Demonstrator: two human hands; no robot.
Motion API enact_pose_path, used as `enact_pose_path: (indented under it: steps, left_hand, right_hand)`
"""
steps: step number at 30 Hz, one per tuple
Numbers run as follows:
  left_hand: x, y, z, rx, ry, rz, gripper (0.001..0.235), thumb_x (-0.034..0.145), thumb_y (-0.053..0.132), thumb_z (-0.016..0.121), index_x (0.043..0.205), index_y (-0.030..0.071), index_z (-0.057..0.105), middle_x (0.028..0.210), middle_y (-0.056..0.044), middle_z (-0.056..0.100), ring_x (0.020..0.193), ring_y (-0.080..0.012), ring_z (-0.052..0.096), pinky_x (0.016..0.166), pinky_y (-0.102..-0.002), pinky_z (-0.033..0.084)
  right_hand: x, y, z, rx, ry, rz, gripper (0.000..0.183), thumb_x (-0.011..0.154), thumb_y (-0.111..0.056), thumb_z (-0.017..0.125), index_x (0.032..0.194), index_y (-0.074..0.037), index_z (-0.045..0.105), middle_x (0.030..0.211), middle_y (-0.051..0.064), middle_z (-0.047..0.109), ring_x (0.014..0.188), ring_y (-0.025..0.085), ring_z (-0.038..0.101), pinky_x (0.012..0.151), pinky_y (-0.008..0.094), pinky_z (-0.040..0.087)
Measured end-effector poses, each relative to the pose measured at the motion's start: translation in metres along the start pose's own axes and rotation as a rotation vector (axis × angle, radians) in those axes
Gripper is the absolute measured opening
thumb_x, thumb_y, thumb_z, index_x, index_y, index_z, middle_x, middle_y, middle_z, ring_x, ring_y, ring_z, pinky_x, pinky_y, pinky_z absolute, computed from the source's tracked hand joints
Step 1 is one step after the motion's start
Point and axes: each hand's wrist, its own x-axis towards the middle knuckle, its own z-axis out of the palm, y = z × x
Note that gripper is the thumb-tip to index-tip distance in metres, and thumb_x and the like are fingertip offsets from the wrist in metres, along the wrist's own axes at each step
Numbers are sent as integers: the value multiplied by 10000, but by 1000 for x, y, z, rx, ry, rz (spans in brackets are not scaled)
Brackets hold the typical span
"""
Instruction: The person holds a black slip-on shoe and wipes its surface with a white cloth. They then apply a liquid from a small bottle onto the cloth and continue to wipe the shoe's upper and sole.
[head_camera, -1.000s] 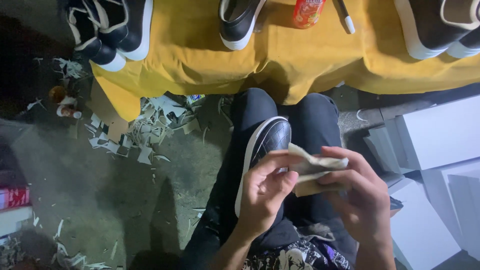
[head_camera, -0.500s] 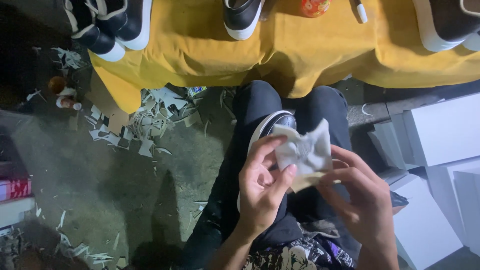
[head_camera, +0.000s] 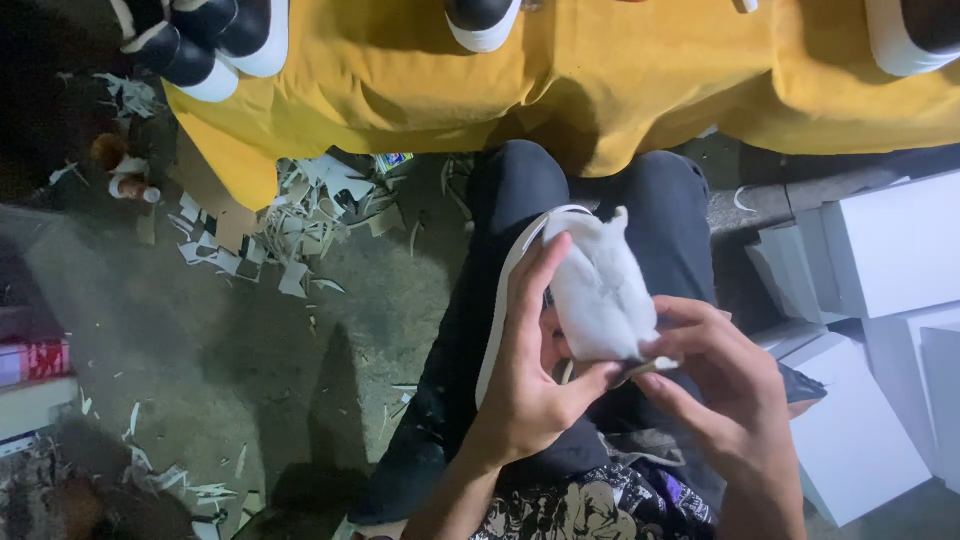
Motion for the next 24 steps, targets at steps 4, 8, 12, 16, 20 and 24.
enact_pose_path:
  steps: [4, 8, 12, 16, 20, 24]
  left_hand:
    - [2, -6, 3, 163, 2, 48, 912, 875, -49, 699, 1610, 83, 175, 1682, -162, 148, 1622, -296, 165, 1282, -432, 350]
    - [4, -6, 2, 130, 20, 46, 958, 873, -65, 720, 1616, 143, 151, 1701, -162, 96, 1622, -342, 192, 1077, -432, 591]
    - [6, -8, 0, 41, 17, 30, 866, 890, -5, 713, 1596, 150, 236, 1689, -138, 157, 1516, -335, 370, 1008, -409, 622]
    - [7, -14, 2, -123, 92, -3, 801, 902, -35, 679, 1582, 95, 275, 1686, -110, 169, 1296, -281, 578, 998, -387, 600]
    - [5, -10, 1, -65, 45, 50, 776, 934, -24, 679, 1581, 153, 289, 1700, -133, 178, 1416, -342, 517, 992, -411, 630]
    - [7, -11, -2, -93, 115, 24, 783, 915, -2, 690, 1578, 104, 288, 1660, -126, 206, 1327, -309, 563, 959, -376, 628]
  right_hand:
    - [-3, 7, 1, -67, 93, 9, 164, 801, -120, 776, 841, -42, 637, 1257, 152, 709, 837, 147, 664, 683, 249, 590]
    - [-8, 13, 0, 203, 80, 51, 148, 893, 23, 650, 955, -57, 542, 1288, 217, 690, 895, 186, 657, 792, 300, 609]
    - [-10, 15, -5, 254, 9, 65, 154, 922, -29, 642, 1073, 0, 634, 1221, 190, 664, 955, 207, 674, 830, 297, 633]
    - [-6, 3, -4, 78, 81, 84, 166, 890, -104, 692, 998, 20, 720, 1087, 151, 696, 965, 210, 681, 809, 283, 602]
    - [-5, 7, -3, -2, 91, 29, 183, 839, -118, 749, 983, -11, 714, 1051, 119, 694, 759, 128, 624, 607, 200, 555]
    - [-5, 3, -10, 13, -83, 52, 112, 826, -64, 741, 917, -4, 715, 1156, 150, 706, 960, 198, 735, 830, 265, 676]
